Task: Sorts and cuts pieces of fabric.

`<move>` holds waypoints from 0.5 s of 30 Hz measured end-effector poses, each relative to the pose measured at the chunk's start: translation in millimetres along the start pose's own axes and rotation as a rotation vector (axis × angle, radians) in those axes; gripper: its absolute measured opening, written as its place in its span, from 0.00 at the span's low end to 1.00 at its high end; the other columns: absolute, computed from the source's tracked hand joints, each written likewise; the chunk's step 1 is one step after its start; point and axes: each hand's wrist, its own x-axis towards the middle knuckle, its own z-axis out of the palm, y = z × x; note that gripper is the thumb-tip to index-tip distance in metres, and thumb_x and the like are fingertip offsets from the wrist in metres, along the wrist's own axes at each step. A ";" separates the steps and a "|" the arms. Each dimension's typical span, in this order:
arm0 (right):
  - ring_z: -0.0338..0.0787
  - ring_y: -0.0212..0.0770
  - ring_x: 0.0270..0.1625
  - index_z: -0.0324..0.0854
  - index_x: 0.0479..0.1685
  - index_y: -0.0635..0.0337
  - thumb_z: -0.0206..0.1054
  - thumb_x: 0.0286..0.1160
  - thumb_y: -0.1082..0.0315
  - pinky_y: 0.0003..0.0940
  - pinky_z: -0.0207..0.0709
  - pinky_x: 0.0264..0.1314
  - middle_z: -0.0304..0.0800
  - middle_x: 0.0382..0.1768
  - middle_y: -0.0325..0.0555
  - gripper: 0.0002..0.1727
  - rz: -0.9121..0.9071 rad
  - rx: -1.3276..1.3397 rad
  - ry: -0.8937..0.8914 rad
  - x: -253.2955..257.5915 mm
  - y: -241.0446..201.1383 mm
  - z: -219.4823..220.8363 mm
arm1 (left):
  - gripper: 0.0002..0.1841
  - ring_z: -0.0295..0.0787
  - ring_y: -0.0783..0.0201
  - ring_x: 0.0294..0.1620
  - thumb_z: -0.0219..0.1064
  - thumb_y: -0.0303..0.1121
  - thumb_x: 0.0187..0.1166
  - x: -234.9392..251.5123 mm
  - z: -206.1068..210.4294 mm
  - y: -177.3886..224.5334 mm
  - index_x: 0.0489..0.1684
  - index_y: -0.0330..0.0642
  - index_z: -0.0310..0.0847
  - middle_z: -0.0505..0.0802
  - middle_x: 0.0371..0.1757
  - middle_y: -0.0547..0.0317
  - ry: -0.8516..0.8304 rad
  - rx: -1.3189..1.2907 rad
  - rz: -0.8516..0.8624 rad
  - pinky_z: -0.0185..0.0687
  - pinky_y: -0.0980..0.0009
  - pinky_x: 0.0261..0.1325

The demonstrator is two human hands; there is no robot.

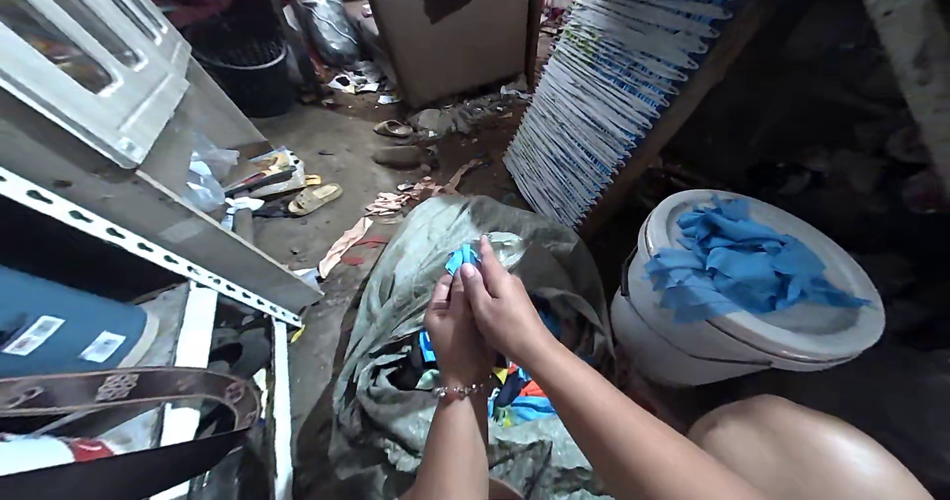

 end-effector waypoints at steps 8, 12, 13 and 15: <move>0.52 0.57 0.94 0.16 0.96 0.49 0.43 0.92 0.45 0.55 0.55 0.91 0.37 0.94 0.64 0.45 0.002 0.181 -0.254 -15.3 -19.3 -15.9 | 0.18 0.92 0.73 0.44 0.66 0.28 0.72 4.0 -17.4 -3.1 0.62 0.37 0.80 0.95 0.45 0.63 -0.270 -0.123 0.032 0.90 0.73 0.48; 0.83 0.58 0.71 0.21 0.98 0.40 0.40 0.93 0.41 0.65 0.71 0.73 0.81 0.72 0.64 0.42 0.030 -0.096 -0.296 -11.3 -33.2 -29.3 | 0.13 0.89 0.76 0.39 0.58 0.19 0.77 4.7 -14.2 0.5 0.58 0.31 0.78 0.91 0.40 0.64 -0.119 0.035 0.057 0.87 0.76 0.44; 0.87 0.54 0.65 0.27 0.98 0.40 0.44 0.94 0.43 0.59 0.76 0.69 0.86 0.66 0.61 0.41 0.016 -0.073 -0.278 -7.6 -31.4 -34.1 | 0.12 0.89 0.76 0.35 0.54 0.19 0.80 6.9 -12.9 -0.4 0.56 0.33 0.78 0.92 0.38 0.64 -0.081 0.018 0.015 0.87 0.76 0.40; 0.92 0.50 0.58 0.47 0.96 0.47 0.52 0.93 0.50 0.51 0.82 0.65 0.90 0.60 0.58 0.36 -0.017 0.087 -0.114 2.4 -12.6 -44.2 | 0.12 0.90 0.69 0.38 0.54 0.24 0.88 8.7 -8.7 6.2 0.64 0.32 0.75 0.91 0.42 0.56 -0.007 -0.056 -0.145 0.89 0.71 0.42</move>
